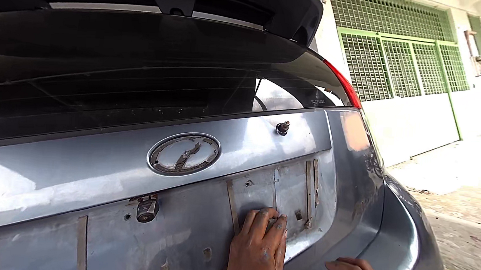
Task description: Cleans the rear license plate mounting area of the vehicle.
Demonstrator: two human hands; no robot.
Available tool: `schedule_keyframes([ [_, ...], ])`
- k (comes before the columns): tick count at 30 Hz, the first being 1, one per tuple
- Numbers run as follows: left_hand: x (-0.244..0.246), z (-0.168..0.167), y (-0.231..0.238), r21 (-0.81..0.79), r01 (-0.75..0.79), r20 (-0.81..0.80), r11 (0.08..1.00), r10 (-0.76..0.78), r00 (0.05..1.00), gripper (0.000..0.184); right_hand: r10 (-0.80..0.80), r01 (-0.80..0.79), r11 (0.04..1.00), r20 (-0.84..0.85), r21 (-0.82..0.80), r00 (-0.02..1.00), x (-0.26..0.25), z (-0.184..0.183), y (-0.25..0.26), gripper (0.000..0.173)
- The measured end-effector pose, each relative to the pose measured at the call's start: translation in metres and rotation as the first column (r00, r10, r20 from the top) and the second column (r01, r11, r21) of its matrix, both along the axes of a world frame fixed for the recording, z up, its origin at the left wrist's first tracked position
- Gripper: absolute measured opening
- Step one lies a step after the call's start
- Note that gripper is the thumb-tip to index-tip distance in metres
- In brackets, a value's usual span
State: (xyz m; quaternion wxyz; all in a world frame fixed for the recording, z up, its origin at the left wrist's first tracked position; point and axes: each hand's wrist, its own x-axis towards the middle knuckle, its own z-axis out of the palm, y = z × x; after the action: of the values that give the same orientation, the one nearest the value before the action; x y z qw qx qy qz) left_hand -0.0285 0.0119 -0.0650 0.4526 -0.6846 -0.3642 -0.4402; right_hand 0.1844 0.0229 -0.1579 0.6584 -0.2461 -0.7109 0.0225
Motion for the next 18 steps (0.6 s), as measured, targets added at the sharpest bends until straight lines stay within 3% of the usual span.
schedule_keyframes([
  [5,0.0,0.0,-0.002,-0.02,0.029,0.004,0.999,-0.029,1.0,0.021,-0.219,0.214,0.925,-0.021,0.314,0.976,-0.015,0.037,0.064,0.021],
  [9,-0.001,0.0,-0.003,-0.029,0.055,0.015,0.998,-0.054,0.998,0.021,-0.259,0.205,0.872,0.064,0.446,0.964,-0.014,0.047,0.088,0.019],
  [13,-0.002,0.0,-0.001,-0.028,0.054,0.017,0.998,-0.054,0.998,0.021,-0.183,0.107,0.915,0.162,0.389,0.97,-0.006,0.056,0.094,0.023],
  [16,-0.003,0.0,-0.001,-0.029,0.061,0.019,0.998,-0.061,0.998,0.021,0.015,-0.064,0.963,0.186,0.262,0.982,0.006,0.056,0.092,0.021],
  [18,-0.003,0.0,0.0,-0.032,0.059,0.022,0.998,-0.058,0.998,0.021,0.122,-0.141,0.975,0.117,0.172,0.986,0.008,0.053,0.092,0.019],
])
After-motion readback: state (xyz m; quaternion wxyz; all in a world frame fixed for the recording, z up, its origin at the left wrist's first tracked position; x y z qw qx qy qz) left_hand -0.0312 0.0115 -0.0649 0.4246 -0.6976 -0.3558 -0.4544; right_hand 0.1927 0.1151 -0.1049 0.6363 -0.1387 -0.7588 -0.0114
